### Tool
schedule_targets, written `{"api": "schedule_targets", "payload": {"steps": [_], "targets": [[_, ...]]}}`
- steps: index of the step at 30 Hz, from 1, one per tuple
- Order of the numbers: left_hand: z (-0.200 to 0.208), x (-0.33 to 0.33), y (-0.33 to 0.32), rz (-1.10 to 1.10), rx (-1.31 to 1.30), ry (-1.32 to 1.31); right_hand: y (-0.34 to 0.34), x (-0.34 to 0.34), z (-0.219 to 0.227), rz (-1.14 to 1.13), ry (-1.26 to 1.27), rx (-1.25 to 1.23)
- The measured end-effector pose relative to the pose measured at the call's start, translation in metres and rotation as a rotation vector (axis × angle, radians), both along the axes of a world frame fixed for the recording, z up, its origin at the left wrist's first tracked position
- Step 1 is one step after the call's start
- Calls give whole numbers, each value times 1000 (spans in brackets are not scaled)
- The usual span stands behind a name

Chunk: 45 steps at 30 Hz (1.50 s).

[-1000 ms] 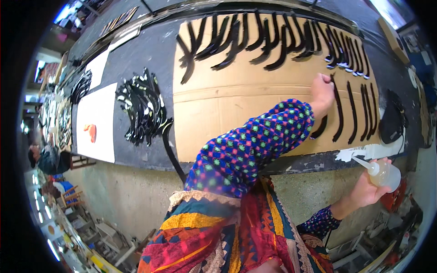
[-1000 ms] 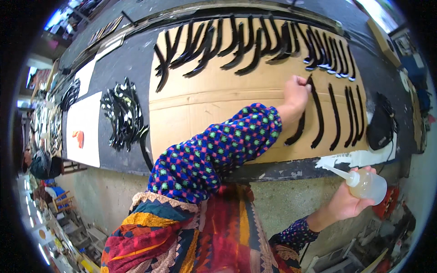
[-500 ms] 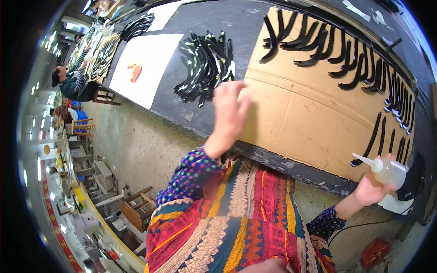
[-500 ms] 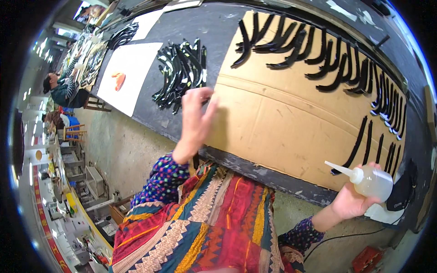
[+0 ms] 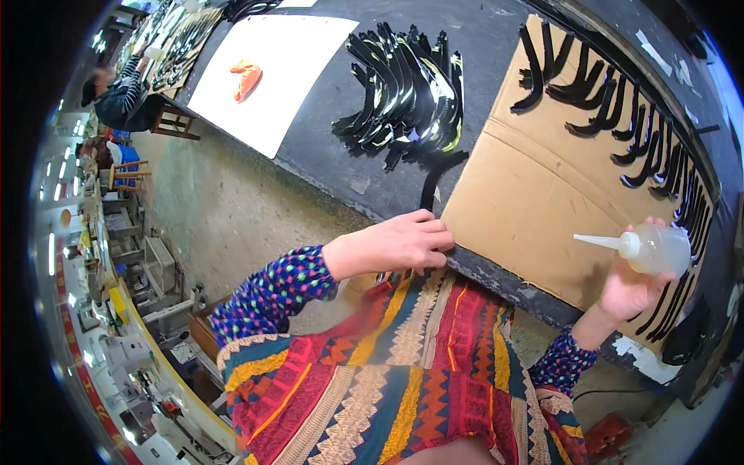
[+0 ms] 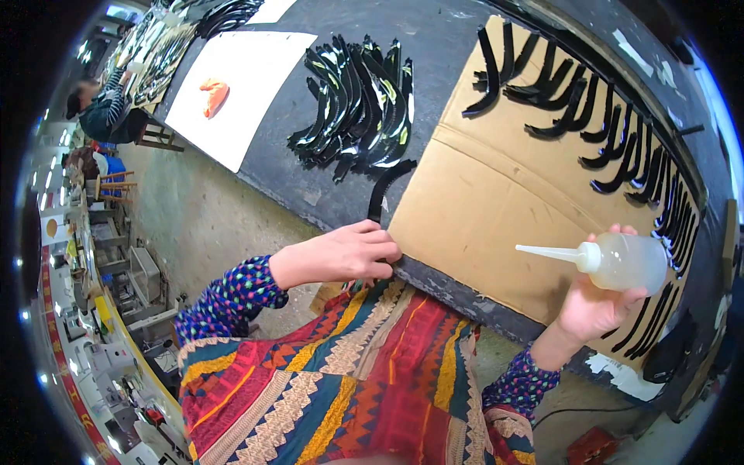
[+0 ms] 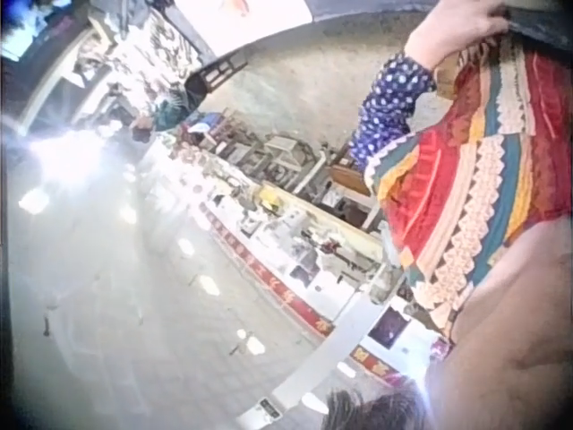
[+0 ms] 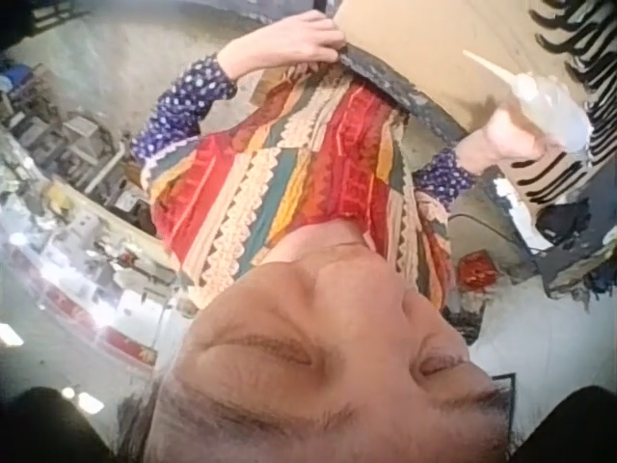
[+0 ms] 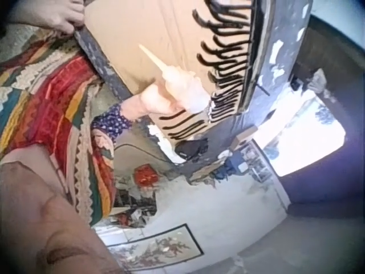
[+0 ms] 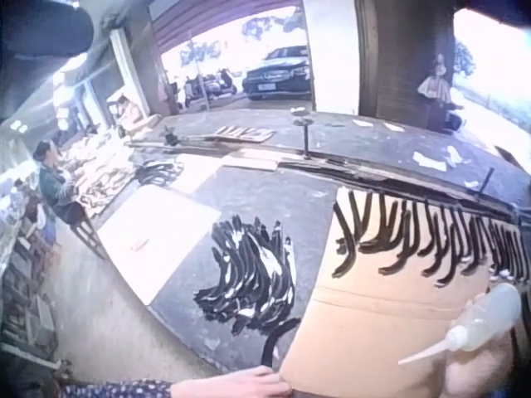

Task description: Apply glue to small black shoe components from a squeeze bottle and place them onto a cardboard sheet for organization.

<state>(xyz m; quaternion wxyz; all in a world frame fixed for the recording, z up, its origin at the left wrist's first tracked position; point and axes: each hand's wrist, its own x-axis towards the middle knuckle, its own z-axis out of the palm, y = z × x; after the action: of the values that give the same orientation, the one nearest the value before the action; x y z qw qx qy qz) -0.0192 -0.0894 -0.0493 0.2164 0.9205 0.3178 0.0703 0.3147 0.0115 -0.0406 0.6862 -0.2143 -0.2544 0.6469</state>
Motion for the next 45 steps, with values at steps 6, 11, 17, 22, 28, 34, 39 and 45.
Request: {"api": "schedule_targets", "payload": {"steps": [6,11,17,22,28,34,39,45], "targets": [[-11,-6,5,-194,204,28,2,-27,13,69,30,-25],[25,0,19,172,-94,-433,10,-46,29,143,76,12],[92,-2,67,740,-1091,-868,21,-83,71,13,-126,181],[94,-9,69,745,-1349,-989,24,-103,93,-186,-554,292],[89,-18,68,664,-1421,-976,28,-104,97,-118,-620,301],[95,-23,68,653,-1357,-875,30,-96,94,-16,-570,360],[97,-22,69,675,-1352,-847,28,-91,95,-4,-570,374],[102,-21,68,673,-1343,-834,26,-92,95,14,-589,373]]}}
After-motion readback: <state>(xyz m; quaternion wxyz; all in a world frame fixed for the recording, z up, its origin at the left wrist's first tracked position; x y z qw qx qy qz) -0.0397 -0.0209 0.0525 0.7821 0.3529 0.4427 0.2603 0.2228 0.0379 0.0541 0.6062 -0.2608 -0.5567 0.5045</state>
